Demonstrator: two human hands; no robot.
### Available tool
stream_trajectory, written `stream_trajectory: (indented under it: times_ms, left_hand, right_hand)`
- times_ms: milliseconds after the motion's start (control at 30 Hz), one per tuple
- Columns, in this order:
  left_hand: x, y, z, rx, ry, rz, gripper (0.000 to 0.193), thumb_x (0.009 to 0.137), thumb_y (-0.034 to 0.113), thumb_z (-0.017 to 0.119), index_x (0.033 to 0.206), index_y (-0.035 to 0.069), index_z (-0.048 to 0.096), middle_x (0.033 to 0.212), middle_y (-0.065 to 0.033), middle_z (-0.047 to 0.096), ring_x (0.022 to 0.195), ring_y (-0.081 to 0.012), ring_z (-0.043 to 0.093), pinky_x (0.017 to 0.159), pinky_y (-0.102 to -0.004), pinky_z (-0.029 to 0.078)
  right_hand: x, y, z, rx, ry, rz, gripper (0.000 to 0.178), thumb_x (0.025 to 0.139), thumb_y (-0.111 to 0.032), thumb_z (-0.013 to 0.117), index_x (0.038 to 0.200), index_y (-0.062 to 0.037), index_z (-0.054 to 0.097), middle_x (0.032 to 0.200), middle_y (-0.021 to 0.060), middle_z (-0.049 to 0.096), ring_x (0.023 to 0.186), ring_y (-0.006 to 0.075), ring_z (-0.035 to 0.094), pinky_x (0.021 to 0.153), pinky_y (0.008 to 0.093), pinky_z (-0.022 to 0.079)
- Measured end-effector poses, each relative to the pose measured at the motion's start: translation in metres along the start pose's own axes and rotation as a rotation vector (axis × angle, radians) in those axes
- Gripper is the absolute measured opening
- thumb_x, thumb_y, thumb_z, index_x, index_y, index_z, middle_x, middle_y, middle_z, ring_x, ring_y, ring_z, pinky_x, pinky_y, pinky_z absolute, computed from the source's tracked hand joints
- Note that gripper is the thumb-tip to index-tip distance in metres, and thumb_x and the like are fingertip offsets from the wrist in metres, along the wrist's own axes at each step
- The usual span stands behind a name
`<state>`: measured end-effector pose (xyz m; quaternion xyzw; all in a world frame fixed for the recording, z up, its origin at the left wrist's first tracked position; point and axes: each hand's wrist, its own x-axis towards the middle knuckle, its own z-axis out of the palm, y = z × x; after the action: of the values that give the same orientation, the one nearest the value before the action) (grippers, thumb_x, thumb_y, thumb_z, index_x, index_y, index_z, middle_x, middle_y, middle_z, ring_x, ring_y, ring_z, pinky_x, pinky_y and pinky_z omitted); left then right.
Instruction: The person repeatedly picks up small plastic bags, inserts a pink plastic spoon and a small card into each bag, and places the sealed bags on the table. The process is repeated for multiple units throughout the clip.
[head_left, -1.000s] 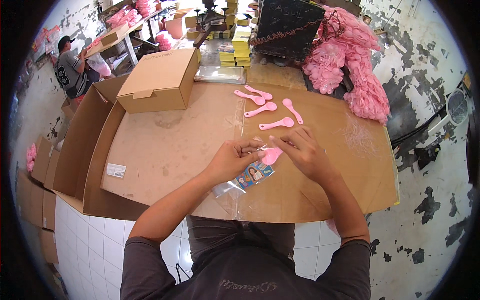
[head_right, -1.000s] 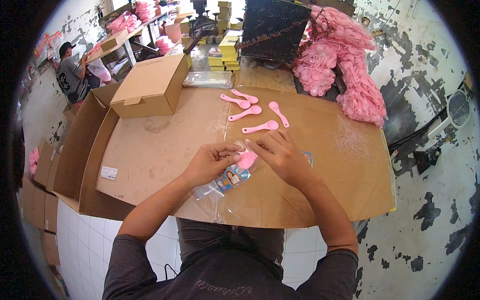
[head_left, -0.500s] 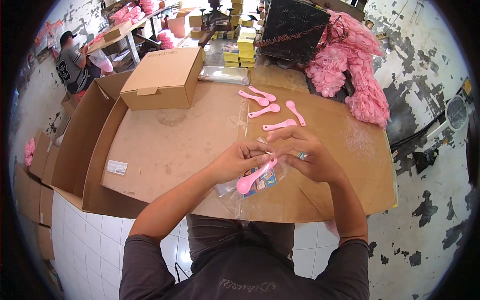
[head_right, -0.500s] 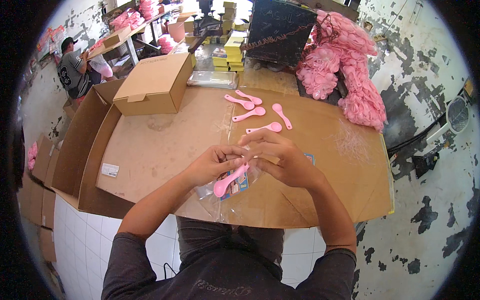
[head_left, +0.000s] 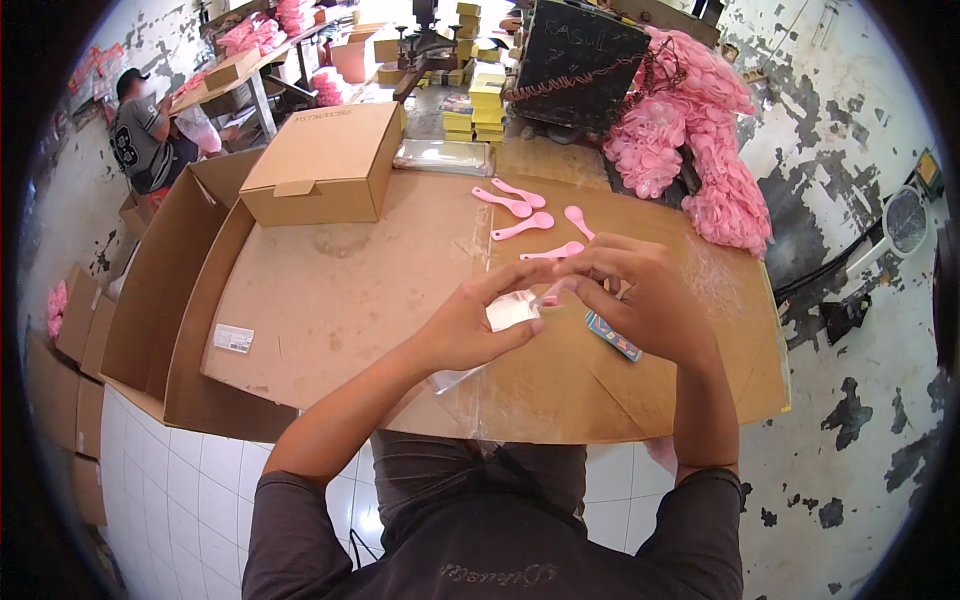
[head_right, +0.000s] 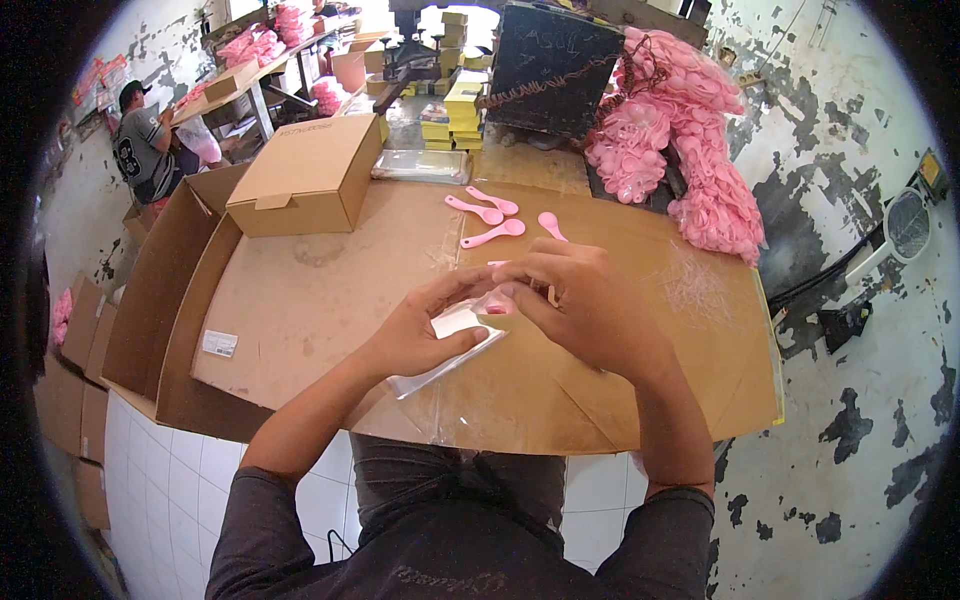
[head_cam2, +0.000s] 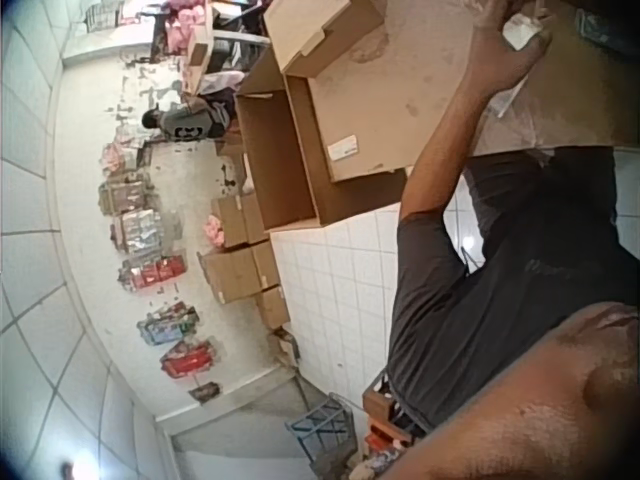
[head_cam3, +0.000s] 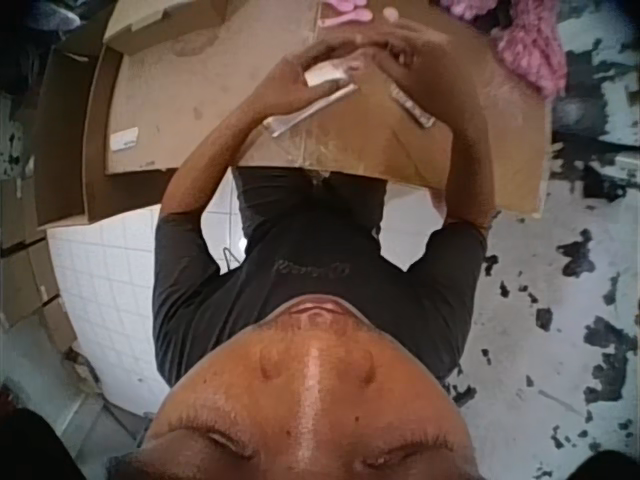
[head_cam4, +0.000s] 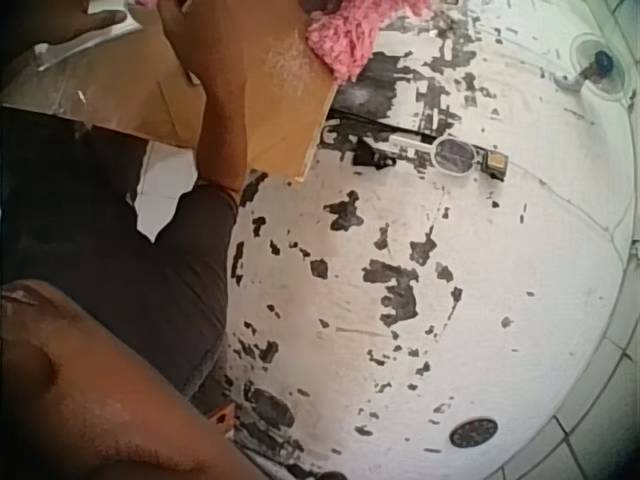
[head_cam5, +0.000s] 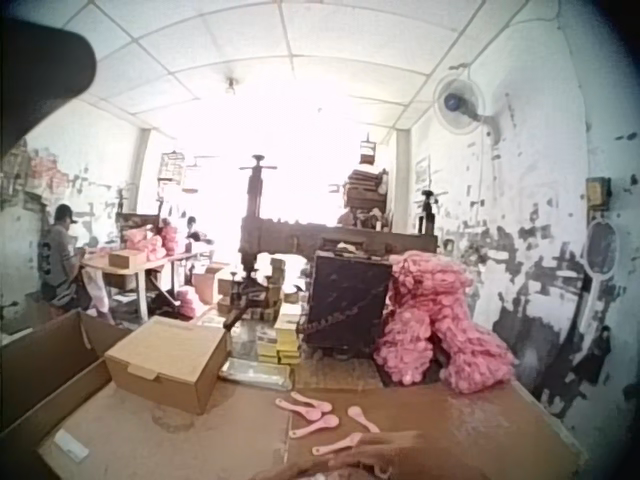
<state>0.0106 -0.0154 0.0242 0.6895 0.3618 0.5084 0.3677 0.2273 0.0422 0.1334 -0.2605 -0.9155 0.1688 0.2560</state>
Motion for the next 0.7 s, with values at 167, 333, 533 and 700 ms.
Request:
stream_trajectory:
  times_ms: [167, 333, 533, 700]
  left_hand:
    - [0.004, -0.002, 0.002, -0.17, 0.014, -0.03, 0.044, 0.103, 0.006, 0.066, 0.145, -0.001, 0.055, 0.126, -0.0121, 0.071, 0.119, -0.0176, 0.067, 0.106, -0.033, 0.052]
    - [0.006, 0.006, 0.008, -0.359, 0.085, -0.14, 0.033, 0.104, 0.004, 0.062, 0.136, -0.004, 0.062, 0.119, -0.0083, 0.075, 0.109, -0.0137, 0.072, 0.094, -0.0268, 0.057]
    - [0.004, 0.014, 0.01, 0.032, 0.11, -0.163, 0.039, 0.101, 0.005, 0.067, 0.138, -0.006, 0.061, 0.1, -0.0107, 0.078, 0.091, -0.0104, 0.072, 0.083, -0.0279, 0.058]
    - [0.009, 0.019, 0.011, 0.298, -0.003, -0.13, 0.043, 0.097, 0.007, 0.07, 0.138, -0.004, 0.06, 0.09, -0.0165, 0.078, 0.076, -0.0135, 0.074, 0.073, -0.029, 0.059]
  right_hand:
    - [-0.001, -0.005, 0.008, 0.079, 0.035, 0.072, 0.018, 0.092, -0.01, 0.072, 0.107, -0.0012, 0.075, 0.086, 0.0141, 0.072, 0.072, 0.0269, 0.068, 0.07, 0.0375, 0.053]
    - [-0.001, 0.009, 0.025, -0.216, 0.34, -0.274, 0.015, 0.089, -0.008, 0.073, 0.103, -0.0053, 0.069, 0.1, 0.0081, 0.066, 0.096, 0.0255, 0.065, 0.084, 0.0389, 0.05]
    - [0.001, 0.012, 0.039, -0.536, 0.33, -0.433, 0.02, 0.08, -0.014, 0.076, 0.097, -0.0067, 0.068, 0.102, 0.0054, 0.061, 0.102, 0.023, 0.061, 0.093, 0.0389, 0.045]
    - [0.0, 0.02, 0.041, -0.683, 0.257, -0.404, 0.02, 0.081, -0.013, 0.074, 0.1, -0.0065, 0.067, 0.1, 0.0062, 0.063, 0.098, 0.0248, 0.061, 0.09, 0.0385, 0.043]
